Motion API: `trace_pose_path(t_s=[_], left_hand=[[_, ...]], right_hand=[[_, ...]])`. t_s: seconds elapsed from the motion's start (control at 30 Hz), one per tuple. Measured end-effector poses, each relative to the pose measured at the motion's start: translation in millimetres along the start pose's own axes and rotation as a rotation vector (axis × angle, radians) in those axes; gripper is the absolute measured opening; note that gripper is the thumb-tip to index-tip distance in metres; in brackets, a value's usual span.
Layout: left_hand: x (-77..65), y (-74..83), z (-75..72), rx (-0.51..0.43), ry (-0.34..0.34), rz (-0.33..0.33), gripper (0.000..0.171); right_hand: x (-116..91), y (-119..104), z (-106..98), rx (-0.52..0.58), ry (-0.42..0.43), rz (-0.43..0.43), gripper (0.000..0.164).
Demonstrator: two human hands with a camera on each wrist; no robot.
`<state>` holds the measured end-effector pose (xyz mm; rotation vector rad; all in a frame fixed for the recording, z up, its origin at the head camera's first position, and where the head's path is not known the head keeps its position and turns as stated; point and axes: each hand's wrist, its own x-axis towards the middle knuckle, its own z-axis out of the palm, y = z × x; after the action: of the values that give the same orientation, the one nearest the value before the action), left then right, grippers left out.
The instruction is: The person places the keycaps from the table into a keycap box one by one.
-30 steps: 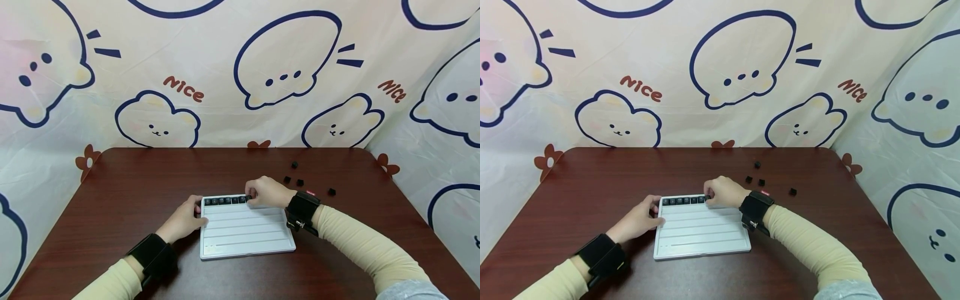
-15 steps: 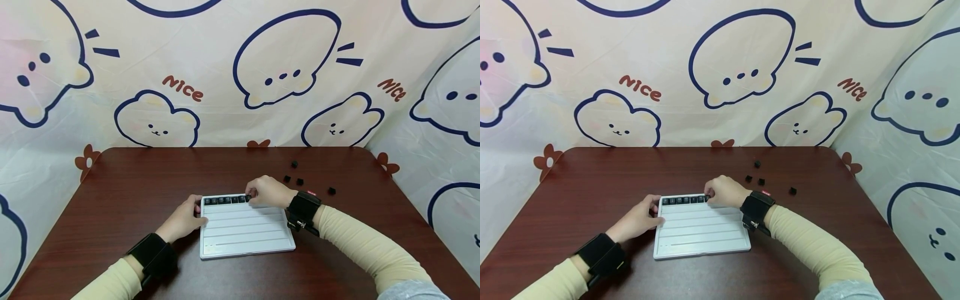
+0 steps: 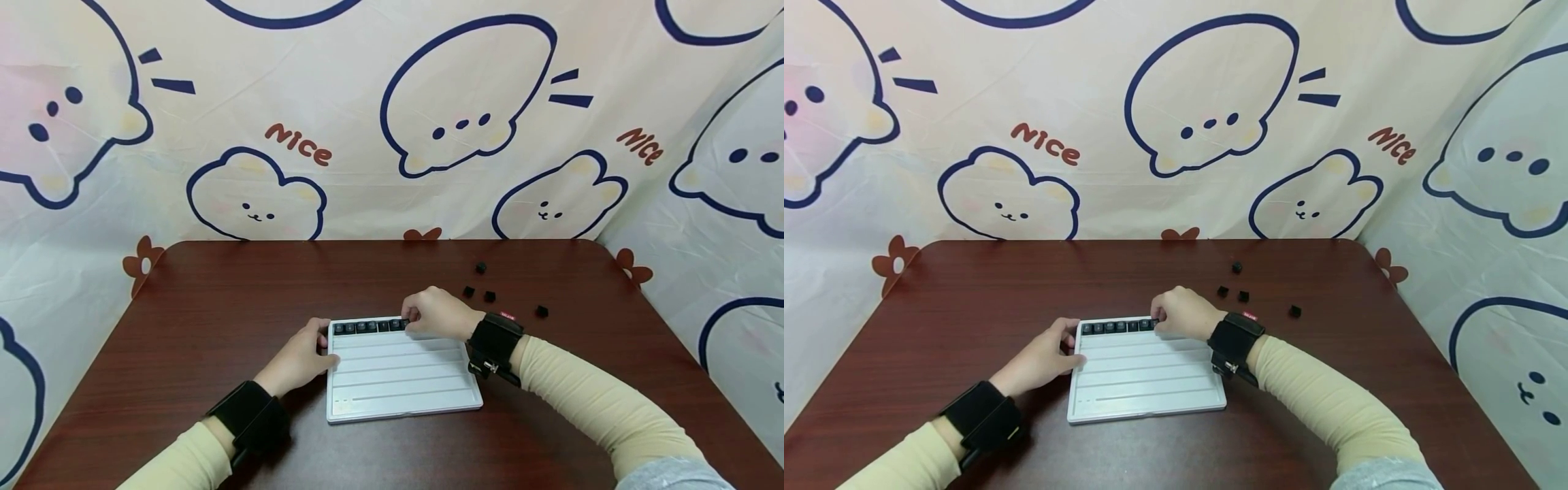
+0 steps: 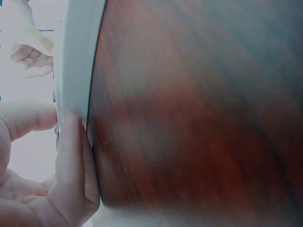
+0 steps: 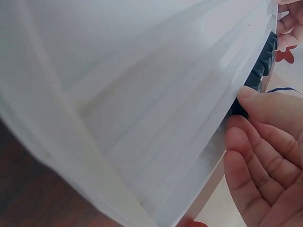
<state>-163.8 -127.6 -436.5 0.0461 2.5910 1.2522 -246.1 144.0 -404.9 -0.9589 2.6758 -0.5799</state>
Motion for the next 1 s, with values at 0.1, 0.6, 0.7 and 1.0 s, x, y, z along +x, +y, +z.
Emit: trace_pose_path(t_s=[0.1,0.6,0.7,1.0], left_hand=[[-0.8,1.0,-0.6,0.001,0.001,0.002,0.066],[0.5,2.6,0.1,0.010,0.003,-0.004,0.067],[-0.3,2.2,-0.1,0.011,-0.001,-0.003,0.067],[-4.2,3.5,-1.3,0.012,-0.004,0.013,0.069]], right_hand=[[-0.9,-0.8,-0.6,-0.004,0.002,0.006,0.009],[-1.3,-0.1,-1.9,-0.037,0.004,-0.002,0.013],[-2.7,1.3,-2.1,-0.040,0.001,-0.009,0.016],[-11.9,5.0,-8.7,-0.005,0.011,-0.003,0.018]])
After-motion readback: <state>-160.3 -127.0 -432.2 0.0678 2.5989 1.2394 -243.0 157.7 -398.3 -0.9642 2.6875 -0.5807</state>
